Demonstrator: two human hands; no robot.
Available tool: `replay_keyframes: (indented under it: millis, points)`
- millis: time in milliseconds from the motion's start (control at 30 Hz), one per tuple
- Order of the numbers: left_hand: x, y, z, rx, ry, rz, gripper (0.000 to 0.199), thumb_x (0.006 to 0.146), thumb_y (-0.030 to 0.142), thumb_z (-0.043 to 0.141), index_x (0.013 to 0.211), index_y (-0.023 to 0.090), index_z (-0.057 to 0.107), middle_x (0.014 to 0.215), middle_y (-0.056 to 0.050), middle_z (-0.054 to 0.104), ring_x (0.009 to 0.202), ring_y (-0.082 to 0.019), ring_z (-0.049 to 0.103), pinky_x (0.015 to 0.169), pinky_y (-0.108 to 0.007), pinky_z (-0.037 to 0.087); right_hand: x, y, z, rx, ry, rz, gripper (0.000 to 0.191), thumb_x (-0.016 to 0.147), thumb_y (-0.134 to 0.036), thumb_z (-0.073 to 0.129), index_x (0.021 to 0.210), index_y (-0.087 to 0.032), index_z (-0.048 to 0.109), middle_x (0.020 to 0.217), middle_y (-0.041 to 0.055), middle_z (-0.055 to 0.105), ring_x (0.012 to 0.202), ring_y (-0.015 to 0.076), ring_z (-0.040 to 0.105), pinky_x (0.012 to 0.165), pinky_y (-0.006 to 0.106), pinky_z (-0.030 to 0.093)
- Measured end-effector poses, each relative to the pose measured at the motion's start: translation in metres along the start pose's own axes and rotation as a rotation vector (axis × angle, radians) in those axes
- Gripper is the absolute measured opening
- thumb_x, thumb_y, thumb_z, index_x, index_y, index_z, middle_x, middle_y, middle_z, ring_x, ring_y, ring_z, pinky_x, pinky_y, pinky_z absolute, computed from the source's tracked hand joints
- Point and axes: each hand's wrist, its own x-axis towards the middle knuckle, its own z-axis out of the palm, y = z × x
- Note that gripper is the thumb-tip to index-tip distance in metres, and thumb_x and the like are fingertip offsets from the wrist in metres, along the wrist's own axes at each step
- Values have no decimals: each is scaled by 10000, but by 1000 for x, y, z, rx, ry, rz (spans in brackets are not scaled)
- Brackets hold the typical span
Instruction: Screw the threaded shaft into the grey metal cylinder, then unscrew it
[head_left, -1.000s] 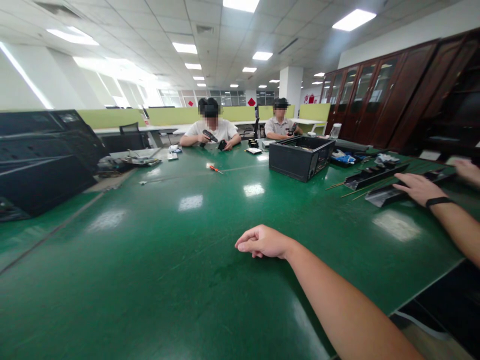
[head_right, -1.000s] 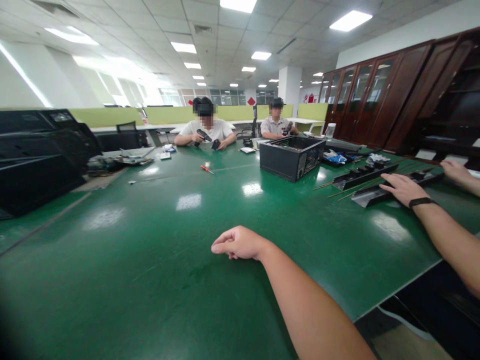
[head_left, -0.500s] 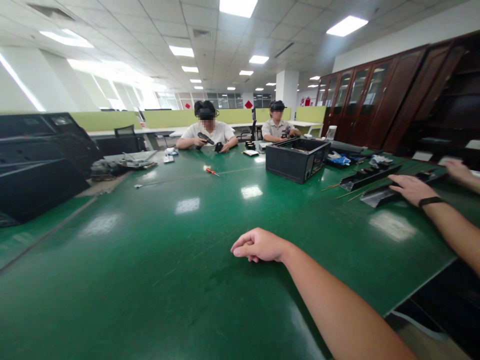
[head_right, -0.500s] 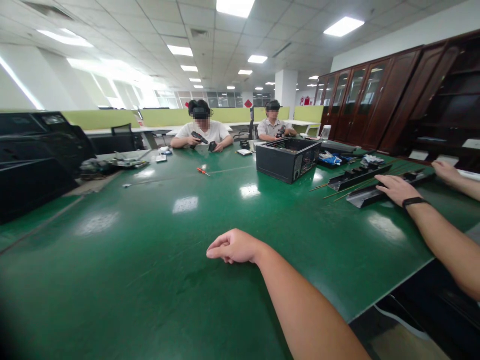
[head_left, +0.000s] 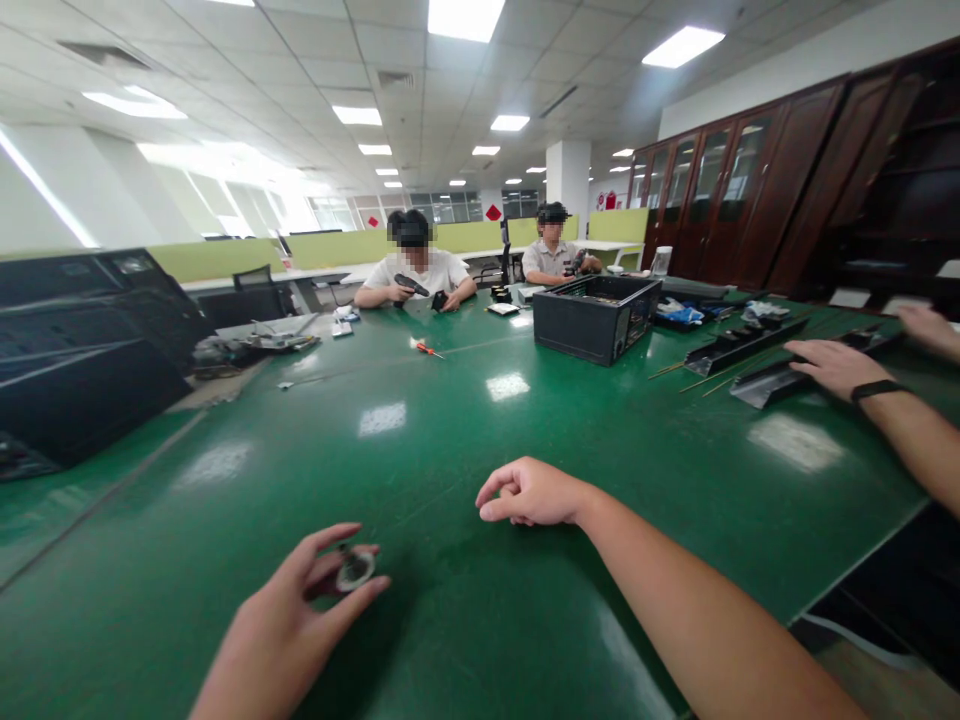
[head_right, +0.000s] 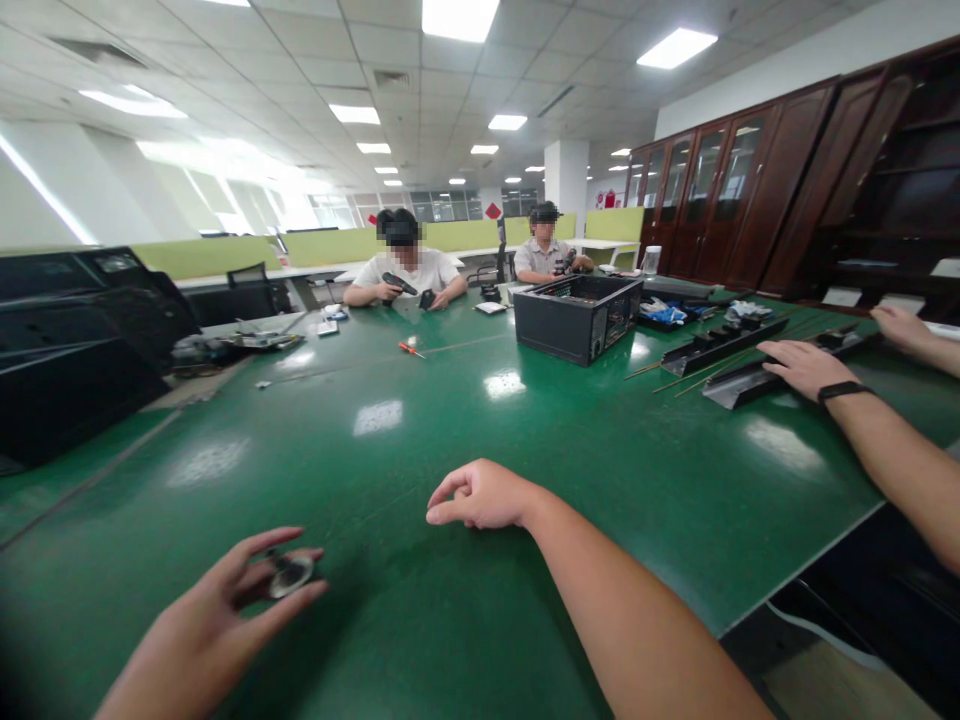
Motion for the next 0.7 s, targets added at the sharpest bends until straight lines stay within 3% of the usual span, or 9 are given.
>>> replay_keyframes:
  millis: [100,233,367,600,700]
  points:
    - [35,24,41,-98,-108,76,348,757,456,728,1004,222,655,945,-37,756,862,-237,723,803,-346,577,1,4,2,-74,34,-94,498,669,-367,860,1067,-147,658,660,-51,589,547,77,507,524,194,389]
    - [52,37,80,-85,-78,290,232,777,351,703,972,226,715,896,-39,723,832,-220,683,760,-329,541,3,9,6,-195,112,-181,515,622,-295,876,1065,-181,640,766,-36,621,639,98,556,593,209,432]
    - [51,28,83,-95,-128,405,213,823,347,695,1005,239,722,913,-45,708,864,-209,660,772,-317,518,4,9,8,-288,119,-168,354,663,-268,837,966,-183,675,783,-21,652,672,113,579,611,216,435]
    - [50,22,80,-137,-110,230,318,737,333,758,1034,250,682,944,5,733,864,-201,691,792,-293,521,1,7,9,-311,105,-142,452,649,-286,850,1063,-199,688,826,-15,672,658,114,570,608,213,439]
    - [49,25,82,-160,-122,190,228,735,329,735,936,241,670,874,21,720,797,-188,680,721,-273,508,-3,4,11,-321,93,-144,422,669,-321,842,1048,-199,701,824,-10,674,670,119,575,616,216,440]
